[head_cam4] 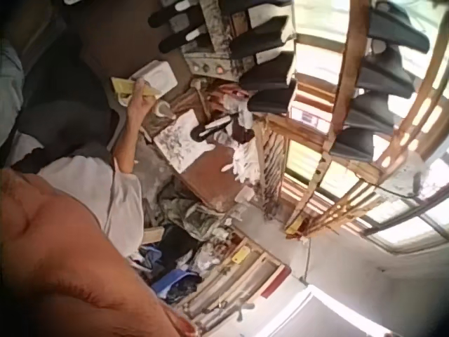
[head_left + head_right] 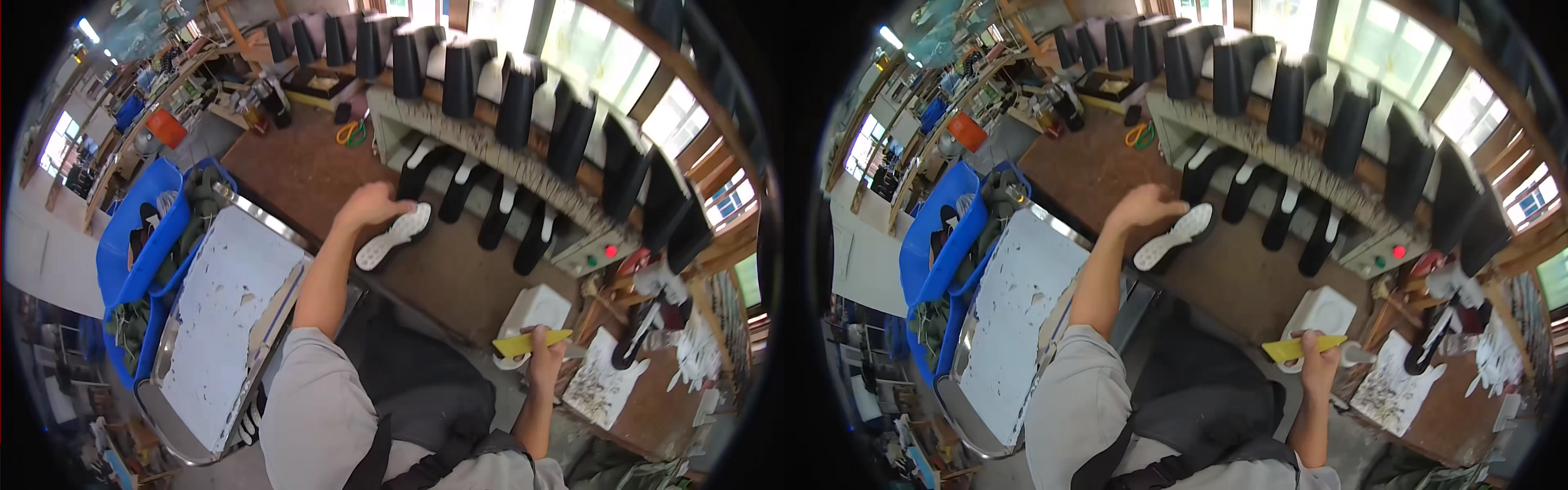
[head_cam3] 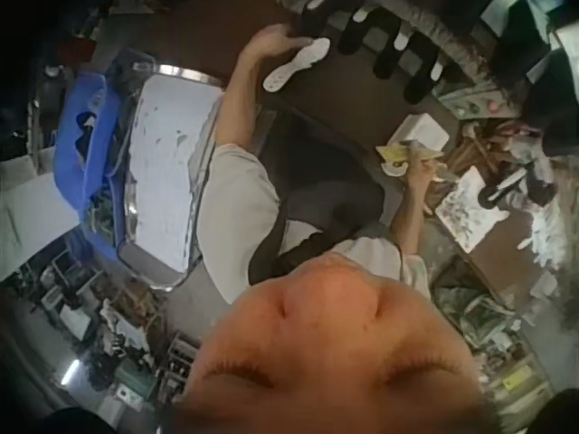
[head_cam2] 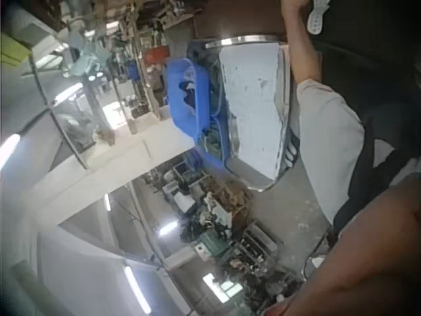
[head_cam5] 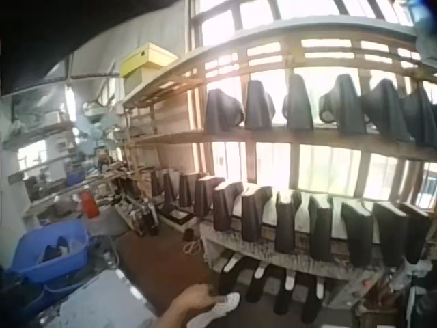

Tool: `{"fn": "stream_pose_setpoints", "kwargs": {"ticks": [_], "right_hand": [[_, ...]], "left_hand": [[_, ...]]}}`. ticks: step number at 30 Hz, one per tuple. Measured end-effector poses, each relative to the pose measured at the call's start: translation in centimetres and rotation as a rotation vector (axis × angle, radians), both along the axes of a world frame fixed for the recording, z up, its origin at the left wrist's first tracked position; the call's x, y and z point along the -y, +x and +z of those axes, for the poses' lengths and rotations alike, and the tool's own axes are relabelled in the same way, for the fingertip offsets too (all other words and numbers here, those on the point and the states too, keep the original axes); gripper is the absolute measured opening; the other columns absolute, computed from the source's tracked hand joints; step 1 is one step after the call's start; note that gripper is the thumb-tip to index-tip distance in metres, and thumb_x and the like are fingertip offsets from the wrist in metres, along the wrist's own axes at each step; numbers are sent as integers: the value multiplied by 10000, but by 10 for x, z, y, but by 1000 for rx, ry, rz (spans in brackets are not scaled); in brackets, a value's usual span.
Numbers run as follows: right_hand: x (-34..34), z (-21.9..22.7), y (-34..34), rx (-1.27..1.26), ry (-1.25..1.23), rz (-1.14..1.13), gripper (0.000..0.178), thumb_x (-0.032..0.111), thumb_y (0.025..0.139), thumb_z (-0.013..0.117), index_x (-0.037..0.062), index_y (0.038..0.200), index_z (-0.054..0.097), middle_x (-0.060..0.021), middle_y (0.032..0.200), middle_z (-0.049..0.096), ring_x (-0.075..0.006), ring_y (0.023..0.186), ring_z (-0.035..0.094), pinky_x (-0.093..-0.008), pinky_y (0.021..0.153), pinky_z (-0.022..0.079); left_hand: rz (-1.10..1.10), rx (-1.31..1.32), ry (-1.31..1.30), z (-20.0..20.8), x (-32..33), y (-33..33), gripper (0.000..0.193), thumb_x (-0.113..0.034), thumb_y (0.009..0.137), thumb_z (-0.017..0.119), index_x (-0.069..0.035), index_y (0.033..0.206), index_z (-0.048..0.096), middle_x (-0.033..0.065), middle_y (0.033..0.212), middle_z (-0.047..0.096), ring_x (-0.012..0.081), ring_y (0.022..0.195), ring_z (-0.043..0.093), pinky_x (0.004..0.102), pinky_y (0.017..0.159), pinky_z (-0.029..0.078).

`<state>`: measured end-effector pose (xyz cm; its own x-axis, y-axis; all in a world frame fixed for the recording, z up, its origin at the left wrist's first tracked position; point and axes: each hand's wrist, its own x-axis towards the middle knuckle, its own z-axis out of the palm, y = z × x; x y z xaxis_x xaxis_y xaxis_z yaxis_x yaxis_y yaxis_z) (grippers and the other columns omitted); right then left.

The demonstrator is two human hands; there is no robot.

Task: Applying glue to the bottom of shoe lasts or soles using a brush and a glue container.

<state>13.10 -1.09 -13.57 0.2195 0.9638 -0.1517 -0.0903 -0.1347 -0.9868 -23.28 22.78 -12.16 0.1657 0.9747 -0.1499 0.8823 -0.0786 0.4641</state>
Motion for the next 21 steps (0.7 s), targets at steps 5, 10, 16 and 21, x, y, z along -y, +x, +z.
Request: {"fn": "stream_pose_setpoints", "kwargs": {"ticks": [5,10,16,21], "right_hand": [[33,-76,-19,-161,13,-30,273,205,930,577,-64,934,626,-132,759,649,-186,579,615,-279,524,502],[81,-134,-17,-277,49,-50,302,132,891,617,-103,1079,592,-162,926,664,-203,714,653,-292,620,532],[91,-130,33,-166,179,-427,194,105,862,648,-53,976,646,-101,800,682,-136,659,635,-243,577,497],[42,-108,68,108,381,-514,162,139,873,648,-18,906,670,-46,692,640,-61,583,532,-202,513,385]], "left_hand": [[-39,-193,-243,-84,32,3,833,-593,567,751,58,1074,636,252,1086,630,359,1034,609,393,891,472],[42,-111,122,-94,75,9,722,-466,630,723,67,1094,573,258,1030,641,385,973,626,434,846,483],[-78,979,351,-106,216,24,788,-54,759,709,54,1400,262,133,1349,436,214,1198,457,321,997,374],[-35,851,284,-166,282,105,515,-187,723,802,31,1130,575,63,1054,611,161,934,583,304,866,465]]}}
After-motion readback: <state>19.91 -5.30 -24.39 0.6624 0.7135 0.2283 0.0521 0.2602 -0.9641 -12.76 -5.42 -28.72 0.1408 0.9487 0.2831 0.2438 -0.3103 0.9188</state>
